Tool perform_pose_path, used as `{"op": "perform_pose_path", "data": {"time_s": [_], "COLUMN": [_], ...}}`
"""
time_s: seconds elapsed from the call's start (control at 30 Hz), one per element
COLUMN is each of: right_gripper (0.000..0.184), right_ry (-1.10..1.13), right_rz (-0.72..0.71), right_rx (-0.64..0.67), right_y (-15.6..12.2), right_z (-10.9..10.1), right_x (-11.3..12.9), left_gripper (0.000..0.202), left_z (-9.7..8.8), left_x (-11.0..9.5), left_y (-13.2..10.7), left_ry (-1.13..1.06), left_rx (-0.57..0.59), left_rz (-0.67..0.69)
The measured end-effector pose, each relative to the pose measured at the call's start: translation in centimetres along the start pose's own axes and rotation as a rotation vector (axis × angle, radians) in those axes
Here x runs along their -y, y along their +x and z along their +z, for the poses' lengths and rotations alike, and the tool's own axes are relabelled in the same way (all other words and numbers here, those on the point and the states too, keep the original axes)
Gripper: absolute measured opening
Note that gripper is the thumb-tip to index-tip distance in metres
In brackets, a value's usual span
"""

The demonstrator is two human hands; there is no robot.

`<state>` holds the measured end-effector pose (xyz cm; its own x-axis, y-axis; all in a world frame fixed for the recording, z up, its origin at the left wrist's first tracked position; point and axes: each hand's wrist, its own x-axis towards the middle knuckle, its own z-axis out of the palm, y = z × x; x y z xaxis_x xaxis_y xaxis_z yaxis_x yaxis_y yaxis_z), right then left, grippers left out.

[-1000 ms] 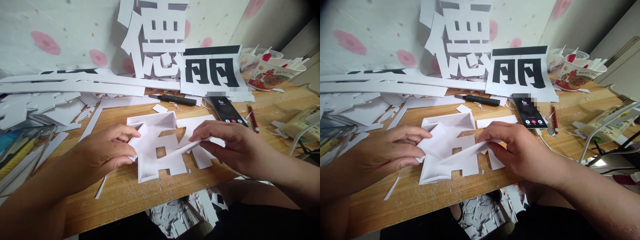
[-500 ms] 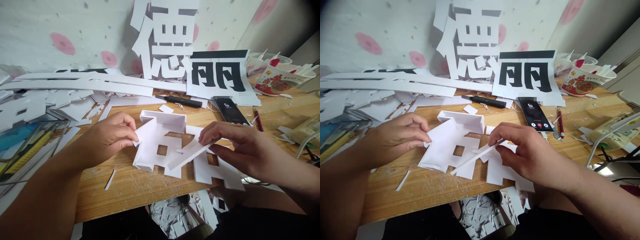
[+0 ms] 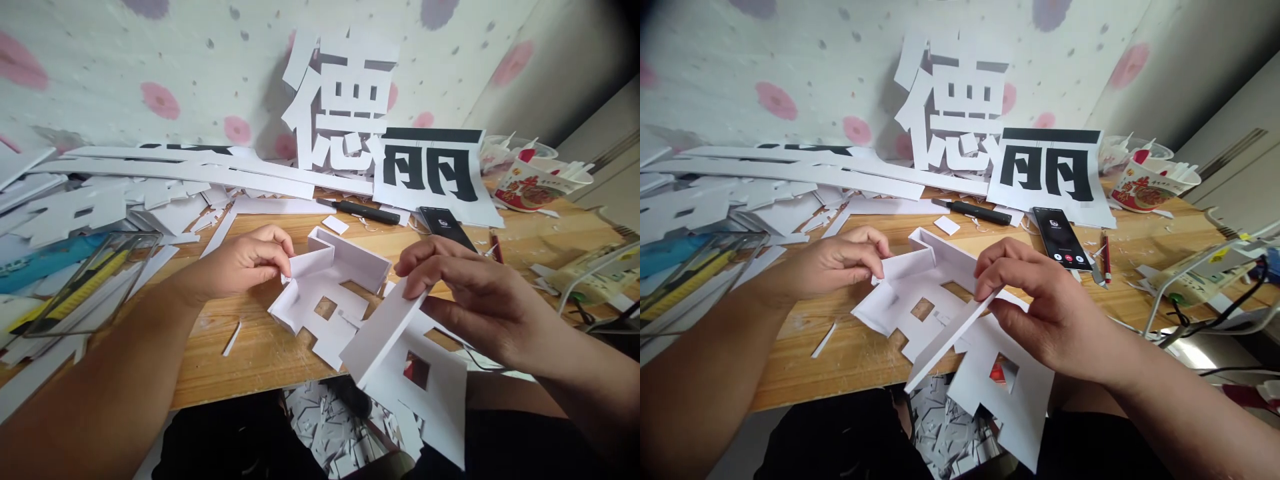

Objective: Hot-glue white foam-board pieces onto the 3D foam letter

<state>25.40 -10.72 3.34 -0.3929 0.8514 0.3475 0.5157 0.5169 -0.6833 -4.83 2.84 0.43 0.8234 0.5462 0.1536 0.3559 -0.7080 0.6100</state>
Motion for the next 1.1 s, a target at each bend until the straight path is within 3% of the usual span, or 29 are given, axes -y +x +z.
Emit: {"op": "perform_pose_path", "data": {"time_s": [0.23, 0.47, 0.7, 0.77, 0.93, 1.1], "right_gripper": [0.017, 0.018, 0.02, 0.021, 0.02, 0.022], "right_ry": [-0.045, -0.025, -0.209, -0.33, -0.607, -0.673], "right_rz": [-0.179, -0.034, 0.021, -0.005, -0.046, -0.058], "right_rx": [-0.016, 0.13, 0.19, 0.17, 0.108, 0.124], "right_y": [5.1, 7.9, 7.8, 7.6, 7.1, 7.0], "right_z": [1.2, 3.4, 4.2, 4.4, 4.6, 4.6], "right_x": [1.2, -0.7, -1.4, -1.8, -2.3, -2.4], "left_gripper": [0.021, 0.017, 0.008, 0.004, 0.012, 0.011], "left_z": [0.8, 0.6, 0.3, 0.3, 0.6, 0.6], "left_x": [0.1, 0.1, -0.8, -1.4, -2.7, -2.8], "left_y": [0.4, 0.3, -0.4, -0.6, -0.7, -0.6], "left_ry": [-0.052, -0.024, -0.082, -0.084, -0.018, 0.0], "left_rx": [-0.092, -0.093, -0.314, -0.265, -0.006, 0.067], "left_rz": [-0.047, -0.04, 0.031, 0.079, 0.125, 0.096]}}
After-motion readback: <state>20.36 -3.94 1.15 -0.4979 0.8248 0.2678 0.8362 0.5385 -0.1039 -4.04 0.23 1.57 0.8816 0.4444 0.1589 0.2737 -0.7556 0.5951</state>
